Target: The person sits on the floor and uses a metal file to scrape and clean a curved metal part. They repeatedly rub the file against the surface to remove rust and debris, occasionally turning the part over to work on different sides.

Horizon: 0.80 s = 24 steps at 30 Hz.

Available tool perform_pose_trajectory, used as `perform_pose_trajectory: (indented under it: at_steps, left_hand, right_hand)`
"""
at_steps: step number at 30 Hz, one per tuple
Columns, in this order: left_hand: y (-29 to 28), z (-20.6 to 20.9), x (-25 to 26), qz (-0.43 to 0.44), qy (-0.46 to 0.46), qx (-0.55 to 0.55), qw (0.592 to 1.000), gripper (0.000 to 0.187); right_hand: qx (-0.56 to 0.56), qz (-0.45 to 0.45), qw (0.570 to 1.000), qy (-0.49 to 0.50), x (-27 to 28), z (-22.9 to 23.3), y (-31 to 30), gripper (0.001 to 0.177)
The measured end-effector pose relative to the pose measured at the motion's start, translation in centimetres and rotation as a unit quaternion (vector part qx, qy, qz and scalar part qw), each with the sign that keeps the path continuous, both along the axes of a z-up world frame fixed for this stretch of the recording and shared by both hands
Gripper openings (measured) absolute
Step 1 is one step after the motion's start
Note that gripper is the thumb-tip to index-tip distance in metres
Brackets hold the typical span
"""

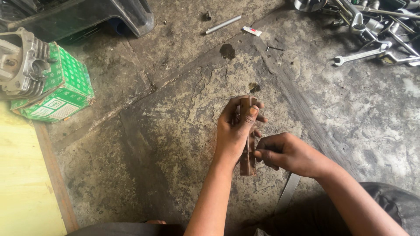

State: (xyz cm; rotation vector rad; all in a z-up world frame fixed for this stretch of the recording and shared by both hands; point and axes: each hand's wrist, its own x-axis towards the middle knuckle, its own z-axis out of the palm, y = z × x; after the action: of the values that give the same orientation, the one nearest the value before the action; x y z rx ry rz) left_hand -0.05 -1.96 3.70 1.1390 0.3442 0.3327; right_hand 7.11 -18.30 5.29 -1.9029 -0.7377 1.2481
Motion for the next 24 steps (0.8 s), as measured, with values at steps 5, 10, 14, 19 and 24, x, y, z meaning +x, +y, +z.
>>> perform_pose_trajectory:
  at_steps: [5,10,14,19,24]
  left_hand:
    - [-0.4,-0.9,0.3,-0.039,0.018,0.094,0.995,0.043]
    - [-0.5,-1.2,0.5,-0.044,0.007,0.118,0.992,0.043]
    - [0.0,-0.6,0.0,-0.030,0.013,0.103,0.994,0.043]
    - [0.4,0.2,-0.1,-0.064,0.023,0.114,0.991,0.043]
    - [0.3,0.2,0.1,-0.051,0.018,0.036,0.998,0.041]
  right_hand:
    - [0.034,0.038,0.996,-0.077,-0.1,0.2,0.3,0.020]
    - [-0.016,-0.069,0.980,-0.186,-0.3,0.4,0.6,0.023]
    - [0.047,-0.052,0.984,-0.161,-1.8,0.3,1.1,0.018]
    - [-0.083,-0.034,0.995,-0.051,-2.3,0.5,1.6,0.021]
    - [0.032,-0.149,0.980,-0.126,-3.0,0.1,1.5,0.021]
